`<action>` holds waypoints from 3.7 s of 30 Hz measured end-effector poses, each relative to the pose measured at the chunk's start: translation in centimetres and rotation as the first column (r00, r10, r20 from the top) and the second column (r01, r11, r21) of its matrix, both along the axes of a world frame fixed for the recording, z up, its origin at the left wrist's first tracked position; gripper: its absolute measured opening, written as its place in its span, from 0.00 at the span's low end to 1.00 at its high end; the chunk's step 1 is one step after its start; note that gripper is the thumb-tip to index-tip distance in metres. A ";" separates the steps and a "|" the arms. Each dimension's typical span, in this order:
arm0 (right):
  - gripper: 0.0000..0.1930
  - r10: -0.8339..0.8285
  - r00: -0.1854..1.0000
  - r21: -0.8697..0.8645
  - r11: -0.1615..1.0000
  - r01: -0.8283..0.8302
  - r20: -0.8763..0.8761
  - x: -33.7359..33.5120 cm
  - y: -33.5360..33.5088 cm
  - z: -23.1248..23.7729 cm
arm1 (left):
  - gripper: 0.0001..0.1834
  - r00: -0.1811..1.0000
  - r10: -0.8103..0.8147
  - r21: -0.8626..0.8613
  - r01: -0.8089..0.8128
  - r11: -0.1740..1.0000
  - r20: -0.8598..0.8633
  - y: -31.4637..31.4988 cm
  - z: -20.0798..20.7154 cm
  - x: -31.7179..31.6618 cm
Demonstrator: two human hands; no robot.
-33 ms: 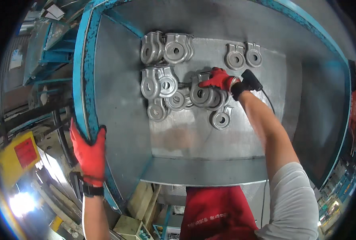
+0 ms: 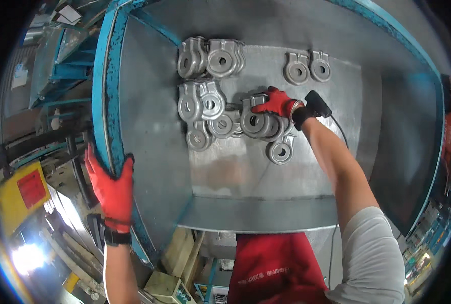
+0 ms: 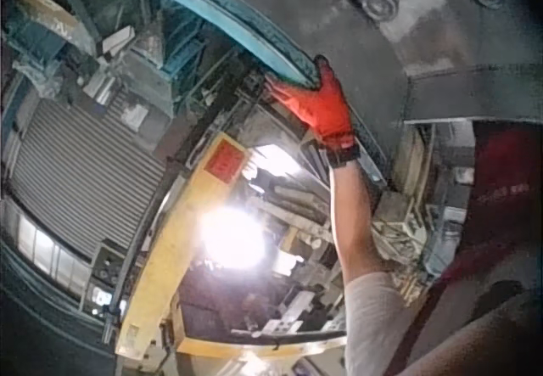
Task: Load metal workpieces into a stamping press, activate the press using safety buttons, and remove finished parts.
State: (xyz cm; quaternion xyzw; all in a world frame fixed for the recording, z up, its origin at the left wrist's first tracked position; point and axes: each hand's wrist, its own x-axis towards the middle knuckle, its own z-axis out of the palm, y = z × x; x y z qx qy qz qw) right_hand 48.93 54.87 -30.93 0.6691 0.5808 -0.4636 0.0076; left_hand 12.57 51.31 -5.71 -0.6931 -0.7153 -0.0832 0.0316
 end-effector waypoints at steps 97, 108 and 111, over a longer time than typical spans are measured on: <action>0.15 -0.590 0.028 -0.589 0.801 -0.104 -0.807 -55.0 -25.2 26.6 | 0.23 0.093 0.037 -0.001 -0.367 0.930 0.995 -52.2 10.5 -18.3; 0.19 -0.003 0.718 -0.069 0.996 -0.062 -0.696 -56.2 -25.7 32.4 | 0.20 0.311 0.195 -0.139 -0.194 0.971 0.930 -49.4 11.8 -20.9; 0.18 0.281 0.828 0.182 0.959 -0.219 -0.486 -55.6 -24.6 28.9 | 0.23 -0.108 0.407 -0.419 -0.328 0.847 0.907 -45.3 11.5 -21.6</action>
